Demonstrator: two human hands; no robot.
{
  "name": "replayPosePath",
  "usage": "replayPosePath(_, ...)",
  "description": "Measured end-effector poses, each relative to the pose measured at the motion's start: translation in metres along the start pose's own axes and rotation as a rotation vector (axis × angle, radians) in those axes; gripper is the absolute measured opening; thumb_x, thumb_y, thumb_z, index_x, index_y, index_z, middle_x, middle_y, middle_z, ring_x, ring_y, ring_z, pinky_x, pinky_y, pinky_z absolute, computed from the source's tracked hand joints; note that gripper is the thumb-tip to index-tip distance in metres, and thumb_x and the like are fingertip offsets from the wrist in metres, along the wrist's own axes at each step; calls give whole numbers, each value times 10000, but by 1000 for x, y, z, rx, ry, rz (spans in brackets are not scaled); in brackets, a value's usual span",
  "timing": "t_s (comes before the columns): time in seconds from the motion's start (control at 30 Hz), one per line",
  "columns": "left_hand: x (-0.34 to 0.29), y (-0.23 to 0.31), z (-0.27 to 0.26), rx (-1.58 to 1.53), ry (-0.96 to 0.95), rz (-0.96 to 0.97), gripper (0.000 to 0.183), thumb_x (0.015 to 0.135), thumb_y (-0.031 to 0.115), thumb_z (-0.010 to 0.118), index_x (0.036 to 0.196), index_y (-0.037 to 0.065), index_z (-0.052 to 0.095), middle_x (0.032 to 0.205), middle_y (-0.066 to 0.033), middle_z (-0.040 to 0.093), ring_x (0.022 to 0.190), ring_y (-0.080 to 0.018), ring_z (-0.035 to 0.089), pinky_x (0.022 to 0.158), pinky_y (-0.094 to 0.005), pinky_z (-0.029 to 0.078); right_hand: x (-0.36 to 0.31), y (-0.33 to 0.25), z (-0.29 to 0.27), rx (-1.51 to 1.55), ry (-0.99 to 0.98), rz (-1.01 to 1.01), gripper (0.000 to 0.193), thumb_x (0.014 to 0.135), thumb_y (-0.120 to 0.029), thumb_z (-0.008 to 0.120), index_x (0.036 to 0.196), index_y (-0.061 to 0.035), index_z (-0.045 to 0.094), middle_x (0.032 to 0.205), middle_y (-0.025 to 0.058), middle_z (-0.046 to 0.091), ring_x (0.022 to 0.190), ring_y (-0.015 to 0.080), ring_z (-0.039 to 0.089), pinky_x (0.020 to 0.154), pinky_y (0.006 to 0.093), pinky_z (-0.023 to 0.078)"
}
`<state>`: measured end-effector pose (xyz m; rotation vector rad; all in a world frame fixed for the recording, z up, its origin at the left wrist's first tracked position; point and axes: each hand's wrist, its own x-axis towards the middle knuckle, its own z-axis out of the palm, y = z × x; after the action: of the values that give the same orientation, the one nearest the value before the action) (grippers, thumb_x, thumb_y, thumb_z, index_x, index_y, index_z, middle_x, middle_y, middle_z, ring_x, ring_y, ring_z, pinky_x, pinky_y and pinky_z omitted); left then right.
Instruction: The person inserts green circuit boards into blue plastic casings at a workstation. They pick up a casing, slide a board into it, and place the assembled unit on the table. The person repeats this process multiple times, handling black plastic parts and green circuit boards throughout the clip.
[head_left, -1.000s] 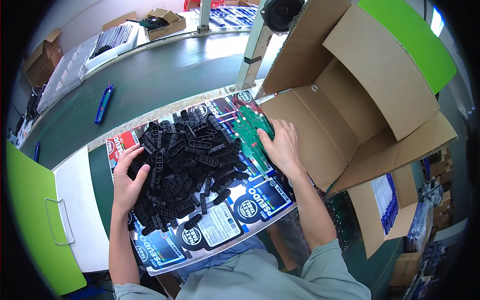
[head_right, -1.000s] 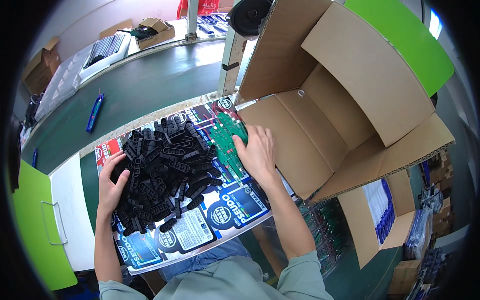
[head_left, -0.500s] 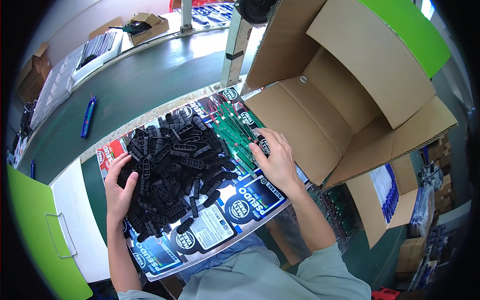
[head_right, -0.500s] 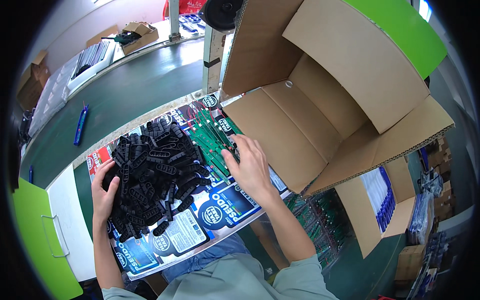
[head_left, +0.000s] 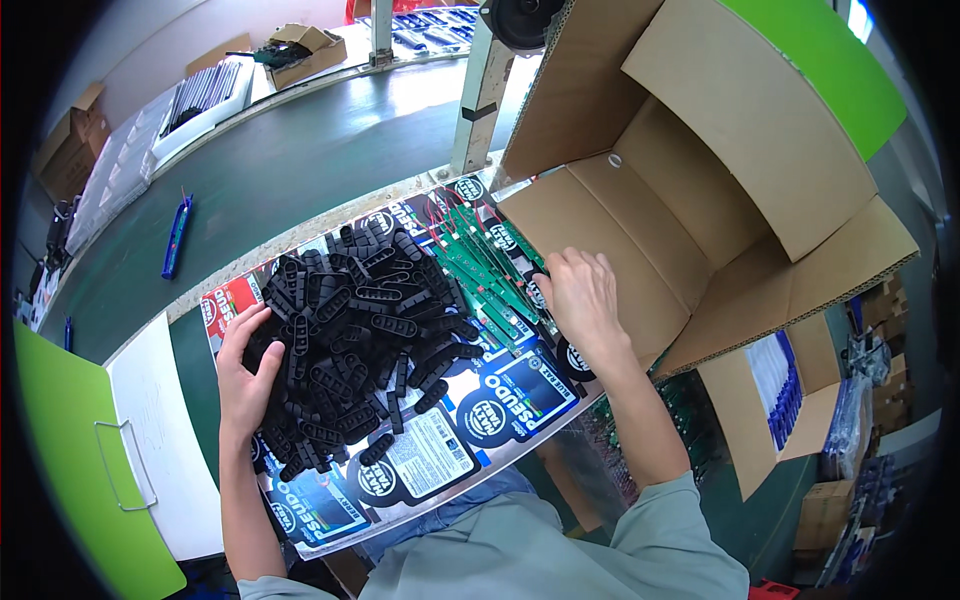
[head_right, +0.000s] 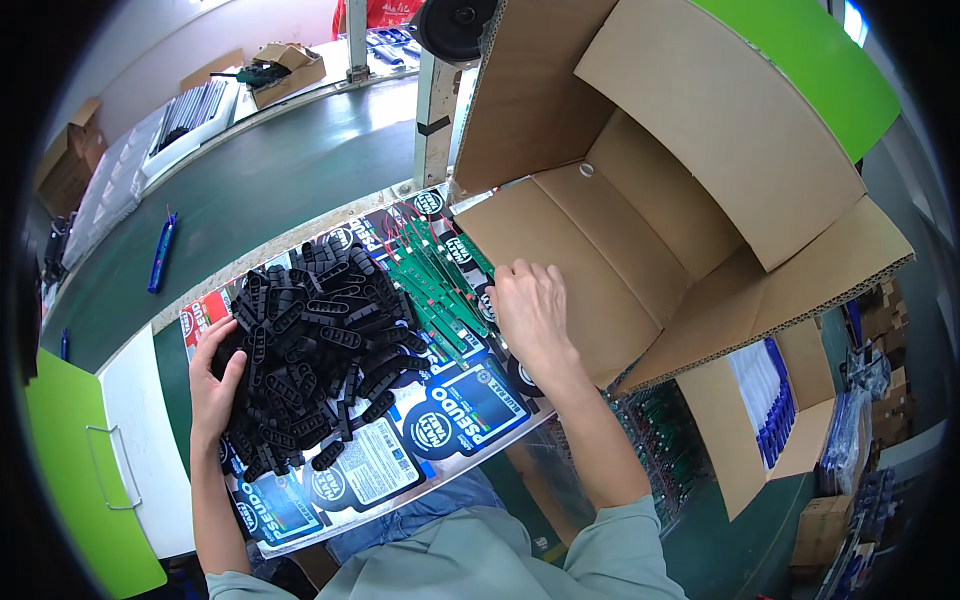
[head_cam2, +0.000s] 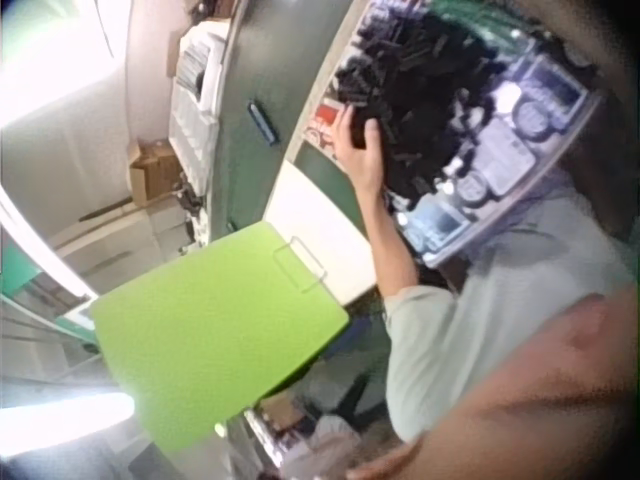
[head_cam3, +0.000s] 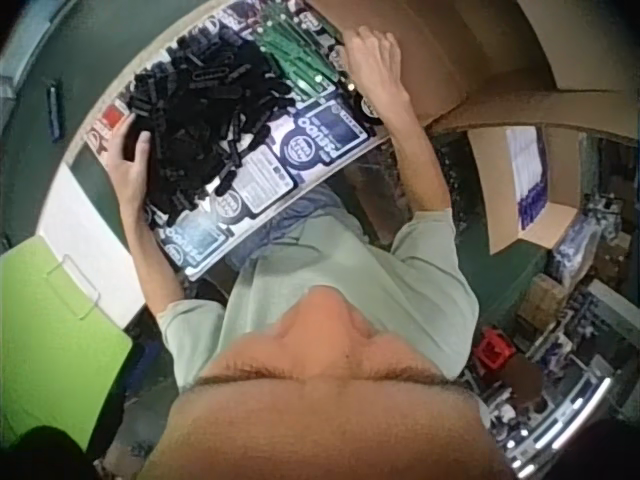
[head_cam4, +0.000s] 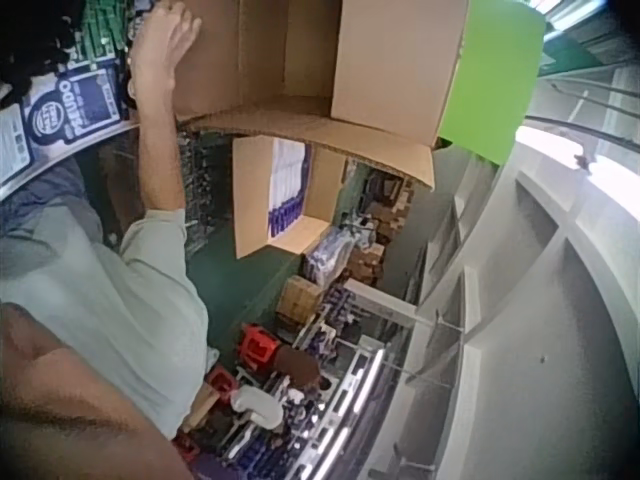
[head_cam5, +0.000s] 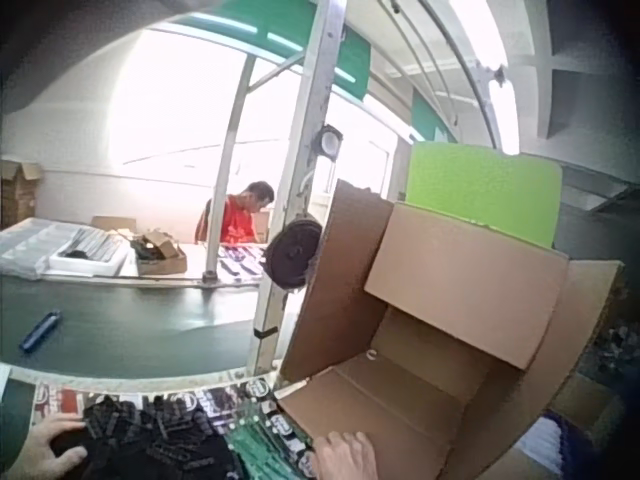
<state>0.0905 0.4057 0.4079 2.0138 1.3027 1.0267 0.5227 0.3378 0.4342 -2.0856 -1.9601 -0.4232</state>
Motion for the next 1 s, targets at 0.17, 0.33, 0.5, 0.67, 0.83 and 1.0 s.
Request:
replayPosePath(0.17,0,3,-1,11,-4,-6,462,898,154,710,1325,-8,647,1419,-159,613,1344,-304,566,1155,-403,405,2,4,14,-101,-27,-44,64,875,-74,691,848,-17,699,853,180,694,814,350,717,782,443,525)
replayPosePath(0.33,-1,-2,-1,17,-7,5,471,890,163,726,1322,-7,649,1424,-167,607,1339,-318,569,1156,-410,404,5,5,-9,198,95,102,94,859,-94,695,843,-2,707,807,167,703,724,339,708,677,447,544)
replayPosePath(0.5,-1,1,-2,7,-1,2,469,889,171,730,1313,-11,651,1416,-170,608,1340,-321,566,1160,-417,402,5,16,-33,450,151,270,141,844,-156,729,846,-15,738,736,136,700,661,291,695,642,420,540)
replayPosePath(0.67,-1,1,-1,6,-2,-4,469,888,170,727,1315,-9,653,1419,-168,608,1339,-320,567,1159,-417,403,-8,-1,-18,506,35,195,165,852,-172,735,847,-8,744,769,155,733,679,306,718,658,408,556)
replayPosePath(0.83,-1,0,-1,6,4,-14,472,884,168,726,1316,-9,654,1420,-170,609,1337,-321,567,1158,-417,405,-13,-10,-15,615,-15,224,168,891,-155,725,892,11,748,788,164,734,698,314,719,675,415,554)
replayPosePath(1.0,-2,1,-2,7,6,-1,471,883,164,722,1316,-10,656,1421,-169,610,1331,-319,573,1155,-416,408,-32,16,-13,449,-1,269,163,909,-161,727,921,0,747,816,140,713,708,310,695,674,415,539)
